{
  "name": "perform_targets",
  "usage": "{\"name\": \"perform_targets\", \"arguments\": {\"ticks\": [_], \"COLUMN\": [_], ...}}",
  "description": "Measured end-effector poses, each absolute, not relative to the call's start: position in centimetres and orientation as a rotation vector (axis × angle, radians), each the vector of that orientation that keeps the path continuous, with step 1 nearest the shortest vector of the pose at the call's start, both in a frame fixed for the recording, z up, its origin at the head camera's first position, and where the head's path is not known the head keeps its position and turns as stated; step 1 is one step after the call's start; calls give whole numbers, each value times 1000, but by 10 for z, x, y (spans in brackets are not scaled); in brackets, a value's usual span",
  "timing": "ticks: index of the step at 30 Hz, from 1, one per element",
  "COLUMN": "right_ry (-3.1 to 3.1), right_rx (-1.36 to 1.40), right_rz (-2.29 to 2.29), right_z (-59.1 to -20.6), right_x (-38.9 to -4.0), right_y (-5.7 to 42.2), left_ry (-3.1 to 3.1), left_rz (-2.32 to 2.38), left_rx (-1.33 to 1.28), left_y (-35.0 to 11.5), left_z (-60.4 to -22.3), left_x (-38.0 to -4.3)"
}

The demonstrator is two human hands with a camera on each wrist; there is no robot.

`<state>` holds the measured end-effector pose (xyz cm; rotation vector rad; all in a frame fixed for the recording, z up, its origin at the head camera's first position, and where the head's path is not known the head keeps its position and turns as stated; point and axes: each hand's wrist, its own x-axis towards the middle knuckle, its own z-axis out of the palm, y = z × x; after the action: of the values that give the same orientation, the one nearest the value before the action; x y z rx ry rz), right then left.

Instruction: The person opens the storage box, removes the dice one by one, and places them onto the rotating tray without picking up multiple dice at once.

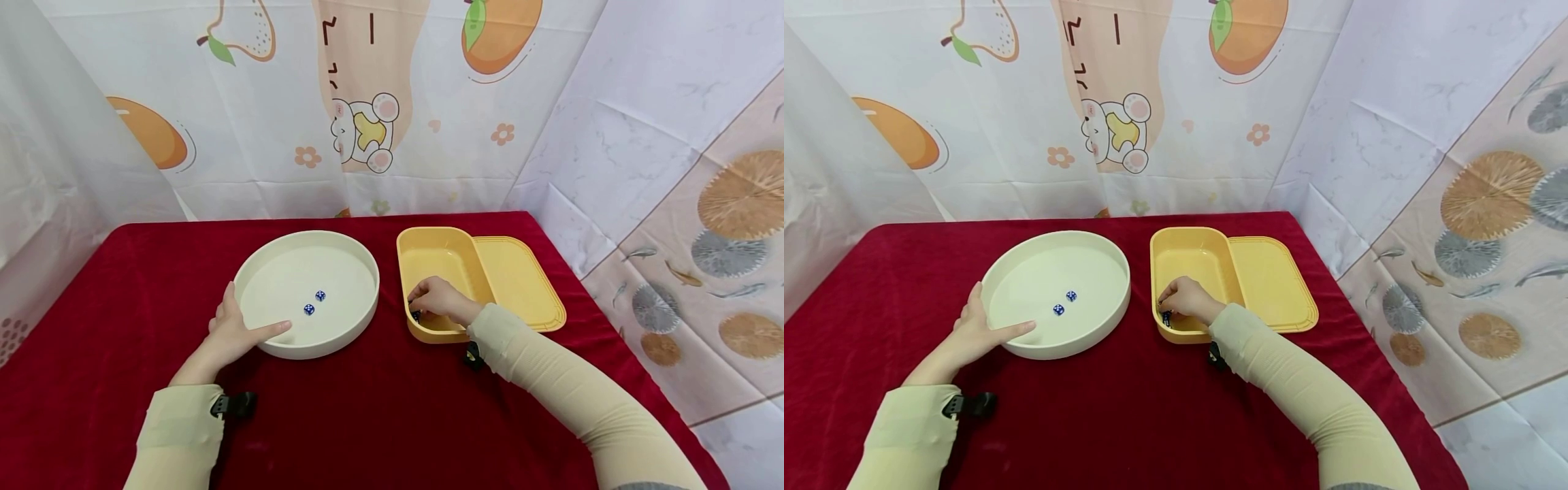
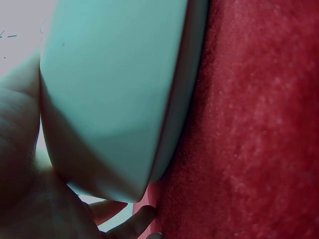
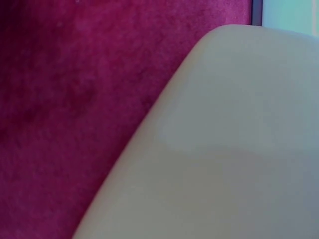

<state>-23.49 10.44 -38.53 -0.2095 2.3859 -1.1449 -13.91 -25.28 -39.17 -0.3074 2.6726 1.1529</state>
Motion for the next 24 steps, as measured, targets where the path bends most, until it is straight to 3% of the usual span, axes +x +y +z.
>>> {"name": "perform_targets", "arguments": {"ticks": [24], "right_ry": [2335], "right_rx": [-214], "right_rz": [-1347], "right_z": [-379], "right_x": [-238], "right_y": [108], "left_ry": [2681], "left_rz": [1151], "left_rx": [-307], "left_y": [-253], "left_z": [-392], "left_x": [-139]}}
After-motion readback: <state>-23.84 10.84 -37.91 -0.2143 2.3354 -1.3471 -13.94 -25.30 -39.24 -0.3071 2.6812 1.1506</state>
